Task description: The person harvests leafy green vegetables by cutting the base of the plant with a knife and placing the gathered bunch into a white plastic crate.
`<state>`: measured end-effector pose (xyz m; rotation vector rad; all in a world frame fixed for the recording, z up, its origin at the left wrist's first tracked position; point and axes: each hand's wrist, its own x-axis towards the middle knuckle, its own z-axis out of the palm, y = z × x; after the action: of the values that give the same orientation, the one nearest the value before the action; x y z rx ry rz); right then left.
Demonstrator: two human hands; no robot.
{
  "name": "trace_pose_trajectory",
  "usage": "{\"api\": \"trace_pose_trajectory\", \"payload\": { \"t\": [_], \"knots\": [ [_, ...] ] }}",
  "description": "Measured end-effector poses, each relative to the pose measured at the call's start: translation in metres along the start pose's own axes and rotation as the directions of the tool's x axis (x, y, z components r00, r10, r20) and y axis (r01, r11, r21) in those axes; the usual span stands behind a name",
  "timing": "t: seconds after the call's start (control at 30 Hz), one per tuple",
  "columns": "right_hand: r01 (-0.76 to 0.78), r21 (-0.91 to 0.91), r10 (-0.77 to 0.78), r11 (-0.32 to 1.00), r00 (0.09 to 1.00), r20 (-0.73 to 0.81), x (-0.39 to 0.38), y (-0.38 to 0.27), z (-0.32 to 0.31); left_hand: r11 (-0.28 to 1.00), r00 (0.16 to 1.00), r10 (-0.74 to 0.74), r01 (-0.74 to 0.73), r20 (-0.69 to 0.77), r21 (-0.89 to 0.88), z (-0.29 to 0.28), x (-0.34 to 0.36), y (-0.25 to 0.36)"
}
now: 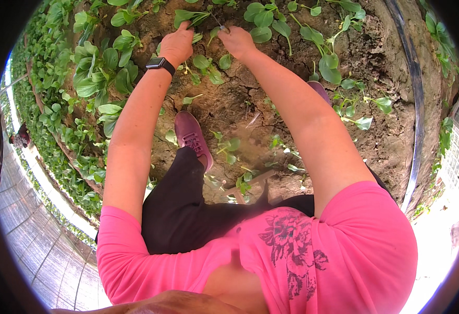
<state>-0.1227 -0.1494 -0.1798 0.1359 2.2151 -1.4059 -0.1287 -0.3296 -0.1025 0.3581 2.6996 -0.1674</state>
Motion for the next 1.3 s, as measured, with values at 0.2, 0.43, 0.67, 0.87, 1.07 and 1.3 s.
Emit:
{"api": "trace_pose_trajectory", "payload": {
  "t": [0.2, 0.43, 0.67, 0.87, 1.07, 1.3],
  "knots": [
    [-0.261, 0.338, 0.209, 0.904, 0.960, 0.184, -0.008, -0.012, -0.006, 1.000, 0.999, -0.027, 0.027, 0.024, 0.002, 0.003, 0.000, -0.001],
    [-0.411, 0.511, 0.274, 0.755, 0.905, 0.324, -0.016, -0.026, -0.004, 0.991, 0.991, -0.082, 0.092, 0.102, -0.099, 0.002, 0.002, 0.000],
    [-0.257, 0.598, 0.190, 0.759, 0.966, 0.175, -0.029, -0.030, -0.019, 0.879, 0.996, 0.019, -0.061, -0.092, -0.474, -0.012, -0.041, -0.027],
    [-0.095, 0.575, -0.066, 0.813, 0.965, 0.254, -0.038, -0.067, -0.027, 0.472, 0.992, 0.129, -0.071, -0.011, -0.879, -0.025, -0.081, -0.030],
    [-0.020, 0.395, -0.166, 0.919, 0.887, 0.431, -0.034, -0.059, -0.024, 0.174, 0.968, 0.176, 0.150, 0.181, -0.973, -0.035, -0.100, -0.044],
    [-0.103, 0.376, -0.061, 0.921, 0.915, 0.400, -0.041, -0.053, -0.005, 0.183, 0.998, -0.062, 0.043, 0.032, -0.982, -0.037, -0.103, -0.049]
  ]
}}
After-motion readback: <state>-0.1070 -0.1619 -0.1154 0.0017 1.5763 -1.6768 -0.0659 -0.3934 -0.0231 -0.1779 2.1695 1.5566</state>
